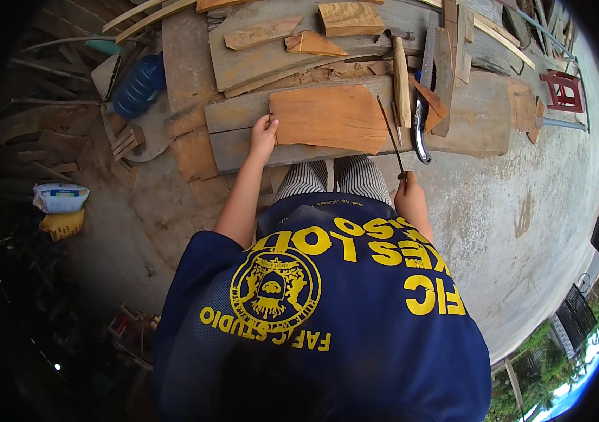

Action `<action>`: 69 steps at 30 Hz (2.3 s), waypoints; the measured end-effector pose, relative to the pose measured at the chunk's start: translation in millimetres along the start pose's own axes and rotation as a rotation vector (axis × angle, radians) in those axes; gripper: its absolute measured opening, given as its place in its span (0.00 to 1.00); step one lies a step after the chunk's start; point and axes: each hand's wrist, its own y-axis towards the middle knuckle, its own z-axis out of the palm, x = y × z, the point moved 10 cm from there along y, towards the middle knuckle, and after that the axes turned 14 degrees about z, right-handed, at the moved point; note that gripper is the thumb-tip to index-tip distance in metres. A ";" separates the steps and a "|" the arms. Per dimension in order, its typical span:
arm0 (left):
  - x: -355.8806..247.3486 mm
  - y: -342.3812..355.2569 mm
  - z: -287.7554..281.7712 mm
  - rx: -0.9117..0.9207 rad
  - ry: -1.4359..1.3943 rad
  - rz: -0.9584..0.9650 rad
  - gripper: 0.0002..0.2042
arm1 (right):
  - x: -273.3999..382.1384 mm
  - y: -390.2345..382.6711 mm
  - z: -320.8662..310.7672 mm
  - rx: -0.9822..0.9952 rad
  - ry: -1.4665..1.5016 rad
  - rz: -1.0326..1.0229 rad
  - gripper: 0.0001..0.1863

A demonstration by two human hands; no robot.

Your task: The person marks lines on a piece of wood using a ruler and a pen, aligns wooden blocks against the wood, and cuts the wood along the lines using a saw blade.

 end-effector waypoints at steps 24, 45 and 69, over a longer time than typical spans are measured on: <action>32.7 -20.8 -3.7 0.128 0.013 -0.055 0.11 | -7.3 -15.3 34.5 0.030 -0.143 0.062 0.08; 38.8 -33.3 13.7 0.219 0.111 -0.127 0.20 | 83.2 36.5 3.0 -0.502 0.014 -0.169 0.11; 7.0 -49.6 6.5 0.247 0.355 0.243 0.21 | 142.1 113.0 99.6 -0.724 -0.105 -0.023 0.14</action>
